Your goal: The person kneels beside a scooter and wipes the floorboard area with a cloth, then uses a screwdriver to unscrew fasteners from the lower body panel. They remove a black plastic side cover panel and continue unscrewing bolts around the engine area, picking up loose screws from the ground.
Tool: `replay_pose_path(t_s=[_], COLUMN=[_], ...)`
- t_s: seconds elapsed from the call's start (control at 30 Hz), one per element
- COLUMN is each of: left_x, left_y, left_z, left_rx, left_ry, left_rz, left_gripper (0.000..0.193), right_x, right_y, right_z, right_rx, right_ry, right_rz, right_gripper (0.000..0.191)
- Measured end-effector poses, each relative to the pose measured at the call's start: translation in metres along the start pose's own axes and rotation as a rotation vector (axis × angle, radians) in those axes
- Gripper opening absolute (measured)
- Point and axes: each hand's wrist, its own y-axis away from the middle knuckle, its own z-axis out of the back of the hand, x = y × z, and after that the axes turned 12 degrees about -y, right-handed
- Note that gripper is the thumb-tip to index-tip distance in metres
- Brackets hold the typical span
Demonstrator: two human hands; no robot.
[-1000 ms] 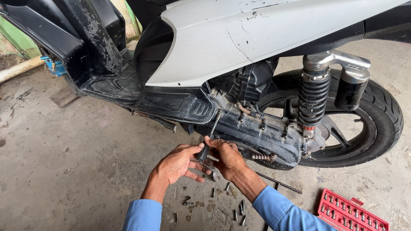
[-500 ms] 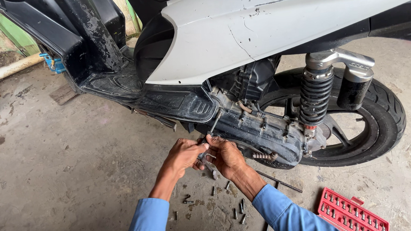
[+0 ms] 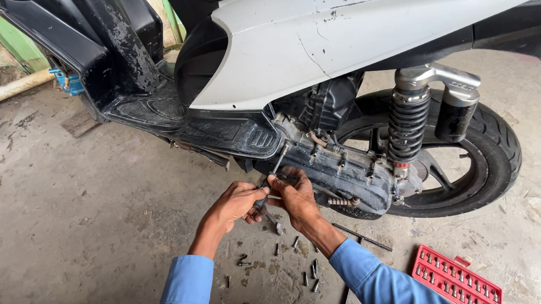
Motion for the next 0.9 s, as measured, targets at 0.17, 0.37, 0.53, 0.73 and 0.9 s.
replay_pose_path(t_s=[0.17, 0.37, 0.53, 0.73, 0.9], left_x=[-0.003, -0.010, -0.009, 0.022, 0.049], left_y=[0.005, 0.010, 0.003, -0.032, -0.070], left_z=[0.004, -0.001, -0.002, 0.013, 0.022], left_rx=[0.046, 0.088, 0.137, -0.127, -0.254], left_ry=[0.041, -0.003, 0.021, 0.220, 0.428], left_rz=[0.028, 0.002, -0.018, 0.078, 0.083], left_gripper=[0.035, 0.036, 0.036, 0.031, 0.032], right_x=[0.015, 0.014, 0.018, 0.065, 0.108], right_y=[0.007, 0.001, -0.020, -0.008, -0.007], right_z=[-0.013, -0.005, 0.011, 0.004, -0.023], right_rx=[0.038, 0.005, 0.099, 0.099, 0.135], right_ry=[0.147, 0.179, 0.122, 0.332, 0.567], right_rz=[0.115, 0.099, 0.218, 0.239, 0.268], right_gripper=[0.073, 0.084, 0.073, 0.057, 0.058])
